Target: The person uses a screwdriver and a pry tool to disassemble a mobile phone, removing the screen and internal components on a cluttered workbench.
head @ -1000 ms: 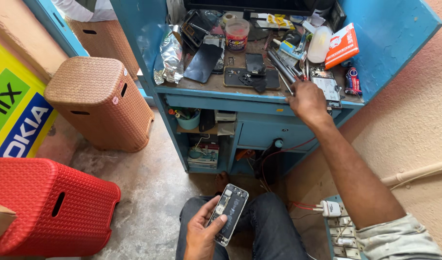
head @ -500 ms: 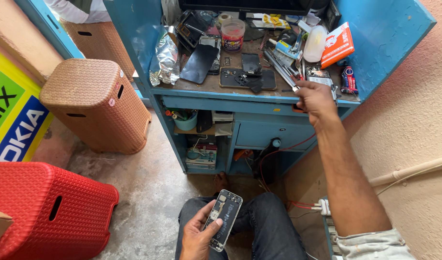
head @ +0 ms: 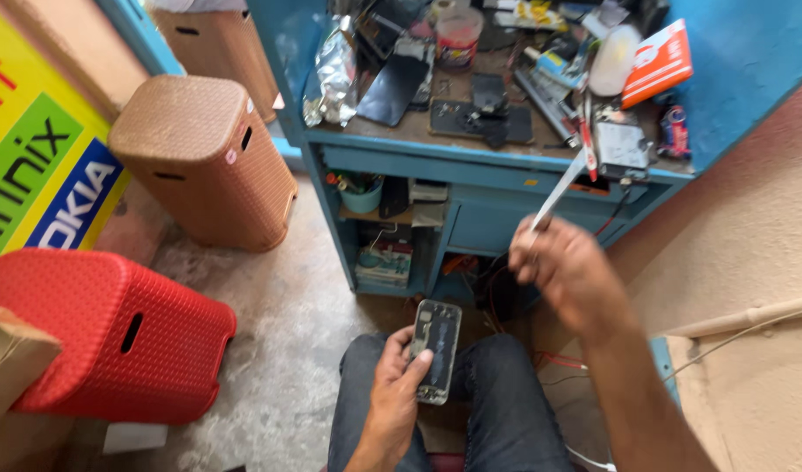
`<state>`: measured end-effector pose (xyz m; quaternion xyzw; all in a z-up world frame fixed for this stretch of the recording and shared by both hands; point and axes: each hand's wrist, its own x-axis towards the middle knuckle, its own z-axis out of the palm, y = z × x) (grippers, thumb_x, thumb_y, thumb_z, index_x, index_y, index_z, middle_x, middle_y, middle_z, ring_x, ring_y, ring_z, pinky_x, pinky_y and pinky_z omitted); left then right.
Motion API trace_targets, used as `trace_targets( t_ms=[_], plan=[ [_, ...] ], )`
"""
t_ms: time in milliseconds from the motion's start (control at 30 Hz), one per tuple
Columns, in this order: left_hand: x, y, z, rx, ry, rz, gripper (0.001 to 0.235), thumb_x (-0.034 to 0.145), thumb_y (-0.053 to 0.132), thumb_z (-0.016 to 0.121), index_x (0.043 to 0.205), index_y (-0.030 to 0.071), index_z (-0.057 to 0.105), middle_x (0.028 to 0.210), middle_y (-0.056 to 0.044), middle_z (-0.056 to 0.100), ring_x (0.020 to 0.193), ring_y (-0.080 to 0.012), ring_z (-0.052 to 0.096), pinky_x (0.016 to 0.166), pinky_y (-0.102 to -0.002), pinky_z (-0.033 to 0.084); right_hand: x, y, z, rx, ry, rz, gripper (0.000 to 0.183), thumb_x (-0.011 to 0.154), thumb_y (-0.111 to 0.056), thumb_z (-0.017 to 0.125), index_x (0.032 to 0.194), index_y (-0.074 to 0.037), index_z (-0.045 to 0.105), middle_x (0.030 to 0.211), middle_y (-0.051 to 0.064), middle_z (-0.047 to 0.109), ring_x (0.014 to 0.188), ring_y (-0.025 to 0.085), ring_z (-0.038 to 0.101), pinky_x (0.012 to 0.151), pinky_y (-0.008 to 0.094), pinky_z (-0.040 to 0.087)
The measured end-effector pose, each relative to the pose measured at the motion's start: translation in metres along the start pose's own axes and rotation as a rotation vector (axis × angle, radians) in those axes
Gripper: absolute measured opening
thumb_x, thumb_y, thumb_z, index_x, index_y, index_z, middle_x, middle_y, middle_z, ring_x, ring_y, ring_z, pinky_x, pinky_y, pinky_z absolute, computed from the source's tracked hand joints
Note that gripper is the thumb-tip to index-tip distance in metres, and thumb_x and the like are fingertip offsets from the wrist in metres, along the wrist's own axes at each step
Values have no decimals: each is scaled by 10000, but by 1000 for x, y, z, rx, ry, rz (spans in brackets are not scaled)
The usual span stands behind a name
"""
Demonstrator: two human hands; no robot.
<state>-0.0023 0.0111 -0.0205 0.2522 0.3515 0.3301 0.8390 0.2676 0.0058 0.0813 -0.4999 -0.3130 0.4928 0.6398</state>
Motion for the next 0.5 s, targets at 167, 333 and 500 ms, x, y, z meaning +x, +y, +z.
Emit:
trace_targets(
  t_ms=[167, 333, 500],
  plan=[
    [-6, 0, 14, 23, -9, 74, 409, 1000, 145, 559, 1396, 45, 550, 1073, -49, 728, 915, -72, 700, 775, -220, 587, -56, 63, 50, -204, 75, 99, 183, 864, -106, 711, 1028, -60, 644, 849, 84, 728, 741, 142, 728, 559, 243, 559],
    [-9, -3, 16, 73, 15, 87, 396, 1015, 192, 533, 1380, 42, 561, 1046, -50, 735, 868, -66, 702, 730, -218, 590, -80, 100, 58, -180, 142, 87, 215, 946, -131, 686, 1079, 28, 744, 883, 105, 762, 736, 118, 684, 582, 221, 540],
    [-12, -7, 14, 82, 18, 93, 387, 1023, 184, 511, 1385, 46, 525, 1012, -55, 731, 856, -72, 708, 729, -224, 602, -92, 112, 66, -238, 269, 30, 195, 901, -94, 725, 1056, 25, 731, 819, 88, 753, 696, 101, 701, 578, 209, 564]
  ],
)
